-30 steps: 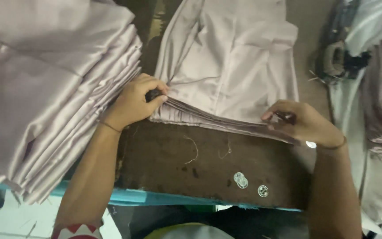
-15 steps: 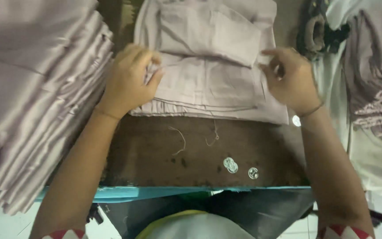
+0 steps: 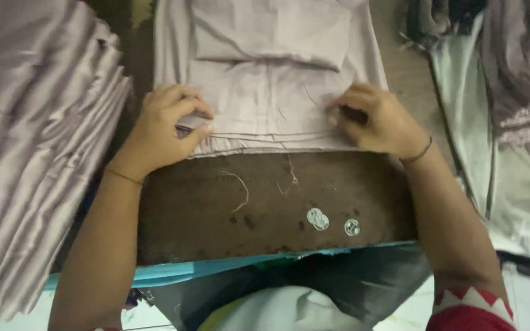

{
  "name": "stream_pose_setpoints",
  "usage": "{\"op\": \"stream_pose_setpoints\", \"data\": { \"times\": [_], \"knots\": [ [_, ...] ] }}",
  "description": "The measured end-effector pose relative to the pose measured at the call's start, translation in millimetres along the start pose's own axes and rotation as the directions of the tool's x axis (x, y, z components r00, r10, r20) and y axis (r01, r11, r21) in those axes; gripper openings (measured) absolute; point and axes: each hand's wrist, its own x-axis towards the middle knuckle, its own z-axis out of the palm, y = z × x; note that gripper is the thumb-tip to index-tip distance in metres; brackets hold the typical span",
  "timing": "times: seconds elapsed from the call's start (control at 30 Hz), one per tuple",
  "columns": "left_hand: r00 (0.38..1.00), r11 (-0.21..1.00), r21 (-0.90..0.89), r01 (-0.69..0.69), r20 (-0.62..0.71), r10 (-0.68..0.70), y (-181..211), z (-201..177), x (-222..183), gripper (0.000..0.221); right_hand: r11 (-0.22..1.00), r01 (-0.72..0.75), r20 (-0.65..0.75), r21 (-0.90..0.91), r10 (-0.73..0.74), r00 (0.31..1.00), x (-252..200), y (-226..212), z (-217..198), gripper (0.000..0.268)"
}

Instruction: Trimming loose threads from pink satin trousers using a handheld thread nipper

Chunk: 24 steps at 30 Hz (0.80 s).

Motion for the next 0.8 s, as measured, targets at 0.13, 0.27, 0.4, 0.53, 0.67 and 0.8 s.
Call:
{"op": "stream_pose_setpoints", "data": {
  "times": [0.13,0.27,0.4,0.53,0.67,0.8],
  "knots": [
    [0.993,0.984,-0.175,0.023,-0.111,-0.043,9.6,-0.1,8.1,0.048,0.802,-0.11,-0.144,0.587,0.238,0.961,-4.3,-11.2,-29.2,0.028],
    [0.981,0.939,-0.343,0.016,-0.178,-0.082,2.8,1.9,7.8,0.056,0.4,-0.23,0.176,0.887,0.166,0.97,-7.6,-60.1,-56.3,0.054],
    [0.989,0.945,-0.327,-0.029,-0.146,-0.021,-7.3,5.0,6.9,0.051,0.351,-0.344,0.421,0.871,-0.169,0.891,1.1,-79.1,-59.4,0.059],
    [0.997,0.976,-0.216,-0.013,-0.082,-0.005,3.5,-3.5,4.6,0.033,0.981,-0.003,0.003,0.194,0.002,1.0,31.8,-36.7,-46.9,0.034],
    [0.992,0.994,-0.049,-0.098,-0.084,0.094,-0.2,-0.6,2.0,0.018,0.98,-0.187,-0.105,0.07,0.194,0.975,13.7,5.2,-16.1,0.018],
    [0.99,0.993,-0.025,-0.112,-0.084,0.109,-4.9,2.3,0.5,0.017,0.944,-0.31,-0.122,-0.111,0.297,0.947,7.6,22.8,4.8,0.028]
  ]
}}
